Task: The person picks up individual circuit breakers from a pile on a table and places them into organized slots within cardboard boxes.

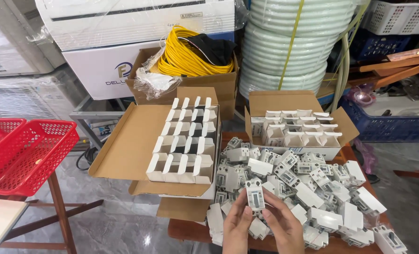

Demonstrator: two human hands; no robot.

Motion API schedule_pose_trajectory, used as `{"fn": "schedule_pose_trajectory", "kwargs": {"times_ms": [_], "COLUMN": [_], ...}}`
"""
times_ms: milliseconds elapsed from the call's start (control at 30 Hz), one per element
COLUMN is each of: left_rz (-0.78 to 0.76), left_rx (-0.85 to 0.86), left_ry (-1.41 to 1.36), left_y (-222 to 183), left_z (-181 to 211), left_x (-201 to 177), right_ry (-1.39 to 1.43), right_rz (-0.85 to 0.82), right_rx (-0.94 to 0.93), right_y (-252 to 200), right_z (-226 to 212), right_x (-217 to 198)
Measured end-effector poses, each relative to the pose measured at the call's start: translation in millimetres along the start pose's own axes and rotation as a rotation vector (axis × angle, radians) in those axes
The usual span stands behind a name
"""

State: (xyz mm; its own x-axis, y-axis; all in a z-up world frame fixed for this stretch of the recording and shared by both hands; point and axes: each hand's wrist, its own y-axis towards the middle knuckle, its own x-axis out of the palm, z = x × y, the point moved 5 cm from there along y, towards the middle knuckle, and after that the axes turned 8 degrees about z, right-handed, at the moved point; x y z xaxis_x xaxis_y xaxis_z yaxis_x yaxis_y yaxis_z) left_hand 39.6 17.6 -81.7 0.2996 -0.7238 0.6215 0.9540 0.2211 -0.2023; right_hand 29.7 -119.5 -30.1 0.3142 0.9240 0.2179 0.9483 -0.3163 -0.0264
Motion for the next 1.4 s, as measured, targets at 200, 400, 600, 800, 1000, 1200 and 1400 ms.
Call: {"fn": "schedule_pose_trajectory", "kwargs": {"times_ms": [200, 400, 600, 800, 1000, 1200, 1400], "left_rz": [-0.037, -0.101, -0.137, -0.201, -0.214, -0.204, -0.186], "left_rx": [0.057, 0.085, 0.096, 0.162, 0.182, 0.164, 0.112], "left_ry": [0.023, 0.062, -0.016, 0.014, 0.116, 0.098, 0.060], "left_y": [-5.3, -10.6, -14.9, -16.1, -22.4, -27.7, -19.9], "left_z": [9.9, 16.1, 16.1, 16.0, 26.6, 39.1, 32.2], "left_x": [3.8, 6.6, 9.1, 9.5, 13.6, 21.7, 16.4], "right_ry": [0.063, 0.064, -0.037, 0.168, 0.227, 0.267, 0.313], "right_rz": [-0.082, 0.020, 0.117, 0.137, 0.174, 0.165, 0.168], "right_rx": [-0.161, 0.051, 0.052, 0.093, 0.070, 0.060, 0.096], "right_y": [-0.4, 0.3, -0.9, 12.4, 19.5, 26.2, 27.5], "right_z": [-0.8, 3.0, -10.0, 16.6, 34.2, 46.4, 47.3], "right_x": [5.2, 0.7, -2.2, -15.0, -23.1, -28.6, -29.8]}}
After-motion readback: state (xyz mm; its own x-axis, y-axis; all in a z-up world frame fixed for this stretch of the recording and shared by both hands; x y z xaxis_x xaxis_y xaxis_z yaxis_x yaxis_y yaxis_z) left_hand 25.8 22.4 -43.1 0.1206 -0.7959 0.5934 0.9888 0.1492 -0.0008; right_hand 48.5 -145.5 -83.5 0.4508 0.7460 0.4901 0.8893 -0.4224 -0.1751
